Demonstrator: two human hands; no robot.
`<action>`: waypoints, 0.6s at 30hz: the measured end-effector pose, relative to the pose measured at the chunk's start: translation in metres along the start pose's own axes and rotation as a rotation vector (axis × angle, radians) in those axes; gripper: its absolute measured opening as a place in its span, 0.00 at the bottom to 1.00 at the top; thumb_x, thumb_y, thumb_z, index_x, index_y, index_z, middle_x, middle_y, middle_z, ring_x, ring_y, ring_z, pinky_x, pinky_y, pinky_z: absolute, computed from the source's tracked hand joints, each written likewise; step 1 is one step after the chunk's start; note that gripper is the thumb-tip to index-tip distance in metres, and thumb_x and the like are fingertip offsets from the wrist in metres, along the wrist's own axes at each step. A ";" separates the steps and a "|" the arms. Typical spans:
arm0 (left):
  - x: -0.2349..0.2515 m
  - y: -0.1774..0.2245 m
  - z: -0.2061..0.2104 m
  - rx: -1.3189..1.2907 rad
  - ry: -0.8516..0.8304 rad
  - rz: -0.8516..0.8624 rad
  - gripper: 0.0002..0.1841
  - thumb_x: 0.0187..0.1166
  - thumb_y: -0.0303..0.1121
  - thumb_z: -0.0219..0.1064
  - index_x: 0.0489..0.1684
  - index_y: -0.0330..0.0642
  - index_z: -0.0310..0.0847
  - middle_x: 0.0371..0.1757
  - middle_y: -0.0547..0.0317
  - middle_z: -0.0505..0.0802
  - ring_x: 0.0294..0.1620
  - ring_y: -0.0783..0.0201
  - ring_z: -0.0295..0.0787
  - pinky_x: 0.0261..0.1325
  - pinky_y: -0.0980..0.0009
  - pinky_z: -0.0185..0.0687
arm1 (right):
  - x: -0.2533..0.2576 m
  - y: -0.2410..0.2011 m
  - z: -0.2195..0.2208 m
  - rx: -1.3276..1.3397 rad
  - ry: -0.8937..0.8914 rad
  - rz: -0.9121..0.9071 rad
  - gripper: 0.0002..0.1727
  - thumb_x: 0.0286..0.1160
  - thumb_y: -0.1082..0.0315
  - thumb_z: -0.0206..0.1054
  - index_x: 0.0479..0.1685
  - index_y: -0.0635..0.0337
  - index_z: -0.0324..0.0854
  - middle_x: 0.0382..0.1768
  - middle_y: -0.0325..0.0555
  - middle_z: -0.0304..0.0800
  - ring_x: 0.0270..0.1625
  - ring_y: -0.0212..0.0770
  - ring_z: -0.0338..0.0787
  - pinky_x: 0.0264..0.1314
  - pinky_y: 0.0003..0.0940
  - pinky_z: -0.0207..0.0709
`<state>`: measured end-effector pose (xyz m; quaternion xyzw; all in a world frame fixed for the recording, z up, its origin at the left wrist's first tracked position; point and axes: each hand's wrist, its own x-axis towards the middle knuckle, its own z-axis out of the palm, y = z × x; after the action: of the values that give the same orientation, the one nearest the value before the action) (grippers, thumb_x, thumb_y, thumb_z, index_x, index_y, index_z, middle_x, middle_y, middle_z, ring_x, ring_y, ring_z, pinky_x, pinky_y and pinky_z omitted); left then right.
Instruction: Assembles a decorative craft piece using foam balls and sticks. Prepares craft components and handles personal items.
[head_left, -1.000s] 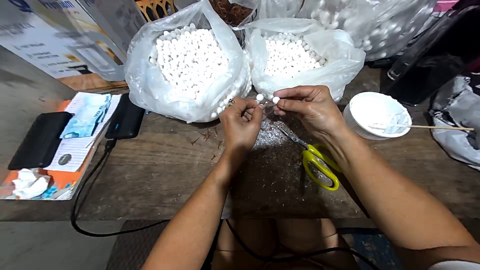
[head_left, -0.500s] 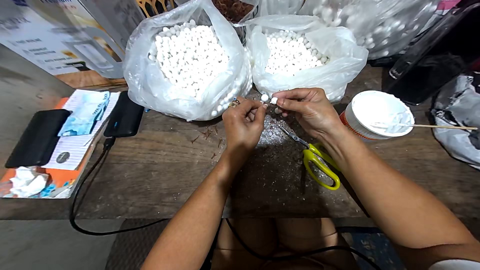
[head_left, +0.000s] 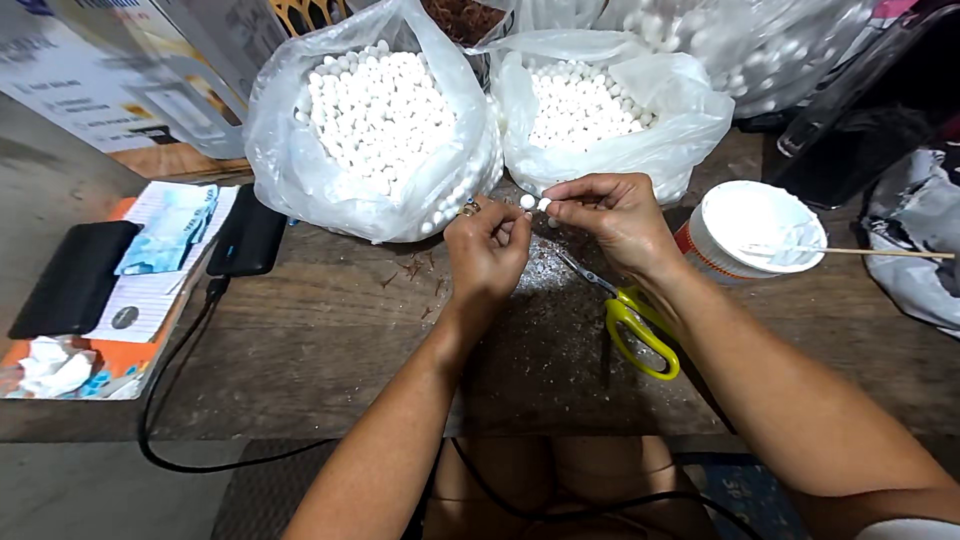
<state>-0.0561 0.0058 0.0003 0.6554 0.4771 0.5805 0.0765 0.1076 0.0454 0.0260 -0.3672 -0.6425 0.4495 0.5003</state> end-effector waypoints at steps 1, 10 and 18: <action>0.000 0.000 0.000 0.000 0.002 0.003 0.04 0.71 0.21 0.70 0.28 0.31 0.89 0.22 0.59 0.81 0.22 0.80 0.69 0.26 0.87 0.61 | 0.000 0.000 0.000 -0.020 0.000 -0.015 0.08 0.65 0.82 0.74 0.39 0.63 0.91 0.34 0.33 0.94 0.34 0.19 0.89 0.44 0.16 0.85; 0.000 0.003 -0.004 0.060 -0.026 0.016 0.05 0.71 0.22 0.68 0.26 0.33 0.88 0.22 0.59 0.79 0.21 0.78 0.69 0.25 0.85 0.60 | -0.002 -0.005 0.000 -0.131 -0.042 -0.089 0.07 0.69 0.80 0.73 0.43 0.67 0.91 0.37 0.38 0.95 0.36 0.18 0.89 0.45 0.14 0.84; 0.000 0.001 -0.003 0.047 -0.038 0.062 0.05 0.70 0.22 0.67 0.27 0.31 0.88 0.22 0.58 0.81 0.22 0.76 0.70 0.26 0.84 0.62 | -0.003 -0.004 0.001 -0.122 -0.032 -0.059 0.03 0.68 0.78 0.74 0.37 0.63 0.91 0.30 0.34 0.93 0.30 0.17 0.87 0.38 0.14 0.83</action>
<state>-0.0579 0.0037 0.0019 0.6824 0.4686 0.5587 0.0519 0.1070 0.0415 0.0284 -0.3707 -0.6874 0.4001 0.4796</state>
